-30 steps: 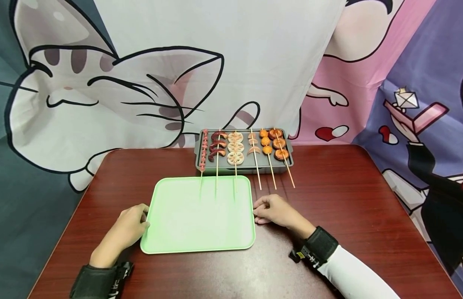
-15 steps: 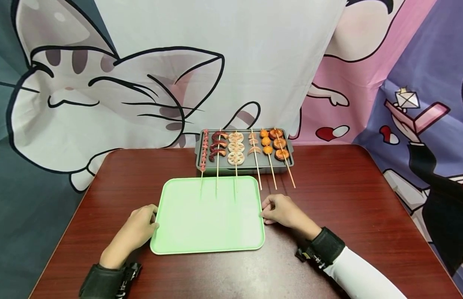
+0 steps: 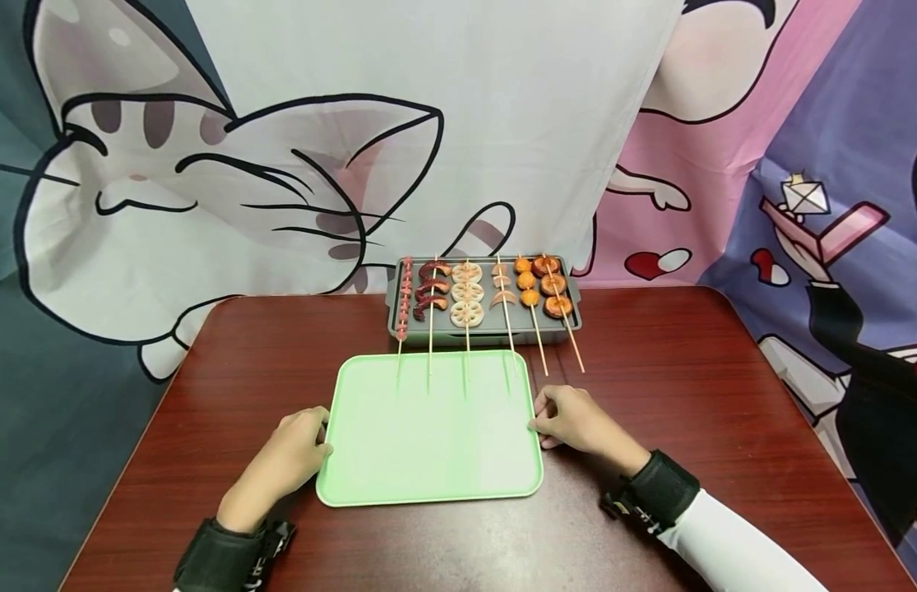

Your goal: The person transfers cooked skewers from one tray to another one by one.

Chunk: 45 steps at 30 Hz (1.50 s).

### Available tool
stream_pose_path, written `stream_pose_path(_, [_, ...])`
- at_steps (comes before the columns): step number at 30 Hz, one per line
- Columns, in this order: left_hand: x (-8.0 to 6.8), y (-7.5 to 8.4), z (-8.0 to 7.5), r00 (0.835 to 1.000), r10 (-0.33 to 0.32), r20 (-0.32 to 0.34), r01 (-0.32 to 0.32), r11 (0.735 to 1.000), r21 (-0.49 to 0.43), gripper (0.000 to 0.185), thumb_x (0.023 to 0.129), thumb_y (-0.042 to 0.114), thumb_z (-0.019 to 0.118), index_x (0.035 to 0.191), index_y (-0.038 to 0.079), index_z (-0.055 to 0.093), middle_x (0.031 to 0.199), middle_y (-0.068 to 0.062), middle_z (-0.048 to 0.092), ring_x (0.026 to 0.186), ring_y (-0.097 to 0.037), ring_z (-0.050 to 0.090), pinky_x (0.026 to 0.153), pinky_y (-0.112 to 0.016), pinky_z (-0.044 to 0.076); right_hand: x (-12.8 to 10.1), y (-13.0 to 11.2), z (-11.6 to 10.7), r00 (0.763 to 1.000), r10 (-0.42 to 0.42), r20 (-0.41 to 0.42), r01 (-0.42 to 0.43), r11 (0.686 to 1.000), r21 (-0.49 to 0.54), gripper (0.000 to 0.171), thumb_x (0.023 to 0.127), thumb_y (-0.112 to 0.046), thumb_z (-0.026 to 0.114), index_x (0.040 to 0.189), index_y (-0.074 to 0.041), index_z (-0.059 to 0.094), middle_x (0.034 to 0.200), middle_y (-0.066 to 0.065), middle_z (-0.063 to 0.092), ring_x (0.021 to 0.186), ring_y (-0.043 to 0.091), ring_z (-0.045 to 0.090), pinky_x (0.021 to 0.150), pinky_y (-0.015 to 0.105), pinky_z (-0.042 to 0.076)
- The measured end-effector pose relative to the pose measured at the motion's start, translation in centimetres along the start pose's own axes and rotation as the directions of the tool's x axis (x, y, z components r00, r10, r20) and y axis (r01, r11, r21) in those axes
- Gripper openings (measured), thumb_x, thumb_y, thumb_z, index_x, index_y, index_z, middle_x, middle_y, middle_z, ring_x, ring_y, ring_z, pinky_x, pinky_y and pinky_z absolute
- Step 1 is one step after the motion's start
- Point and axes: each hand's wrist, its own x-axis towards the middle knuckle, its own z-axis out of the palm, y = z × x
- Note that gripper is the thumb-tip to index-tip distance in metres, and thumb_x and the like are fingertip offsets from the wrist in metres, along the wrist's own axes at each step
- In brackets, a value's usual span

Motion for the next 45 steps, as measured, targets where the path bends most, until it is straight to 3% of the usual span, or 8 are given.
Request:
stream_pose_path(10, [0.4, 1.2, 0.6, 1.0, 0.013, 0.027, -0.013, 1.0, -0.011, 0.016, 0.089, -0.006, 0.068, 0.104, -0.004, 0.063, 0.079, -0.006, 0.052, 0.068, -0.019, 0.046, 0.059, -0.031, 0.039, -0.7, 0.3, -1.0, 1.0, -0.001, -0.015, 0.0, 0.995, -0.098, 0.017, 0.088, -0.004, 0.076, 0.088, -0.004, 0.059, 0.072, 0.004, 0.065, 0.058, 0.012, 0.069, 0.055, 0.027, 0.059])
stream_pose_path(17, [0.8, 2.3, 1.1, 0.999, 0.034, 0.013, -0.034, 0.999, -0.009, 0.013, 0.087, -0.007, 0.069, 0.096, -0.001, 0.062, 0.076, -0.005, 0.05, 0.067, -0.019, 0.046, 0.059, -0.031, 0.038, -1.2, 0.9, -2.1, 1.0, 0.029, 0.003, -0.028, 0.996, -0.085, 0.017, 0.089, -0.003, 0.075, 0.089, -0.003, 0.059, 0.073, 0.006, 0.064, 0.059, 0.014, 0.07, 0.057, 0.029, 0.06])
stream_pose_path(28, [1.5, 4.2, 2.0, 0.999, 0.032, 0.043, -0.029, 0.998, -0.055, 0.016, 0.089, -0.005, 0.07, 0.088, 0.003, 0.056, 0.073, -0.006, 0.048, 0.061, -0.018, 0.044, 0.056, -0.029, 0.036, -2.1, 2.1, -3.8, 0.999, 0.047, -0.014, -0.048, 0.995, -0.088, 0.016, 0.088, -0.003, 0.075, 0.088, -0.003, 0.059, 0.074, 0.006, 0.064, 0.06, 0.015, 0.07, 0.057, 0.03, 0.061])
stream_pose_path(34, [1.9, 4.7, 2.5, 0.998, 0.057, 0.037, -0.054, 0.997, -0.06, 0.017, 0.089, -0.005, 0.069, 0.086, 0.004, 0.055, 0.074, -0.005, 0.049, 0.061, -0.017, 0.044, 0.057, -0.028, 0.036, -2.2, 2.6, -4.6, 0.998, 0.057, -0.017, -0.059, 0.994, -0.093, 0.017, 0.089, -0.003, 0.075, 0.089, -0.002, 0.059, 0.075, 0.006, 0.063, 0.061, 0.015, 0.07, 0.058, 0.029, 0.061])
stream_pose_path(45, [2.1, 4.9, 2.5, 0.999, 0.018, 0.043, -0.016, 0.998, -0.054, 0.017, 0.09, -0.003, 0.072, 0.088, 0.003, 0.056, 0.072, -0.005, 0.049, 0.061, -0.018, 0.045, 0.057, -0.027, 0.037, -2.2, 2.8, -4.6, 0.998, 0.059, -0.019, -0.061, 0.995, -0.078, 0.015, 0.09, -0.004, 0.075, 0.091, -0.001, 0.06, 0.076, 0.007, 0.064, 0.063, 0.014, 0.069, 0.059, 0.028, 0.061])
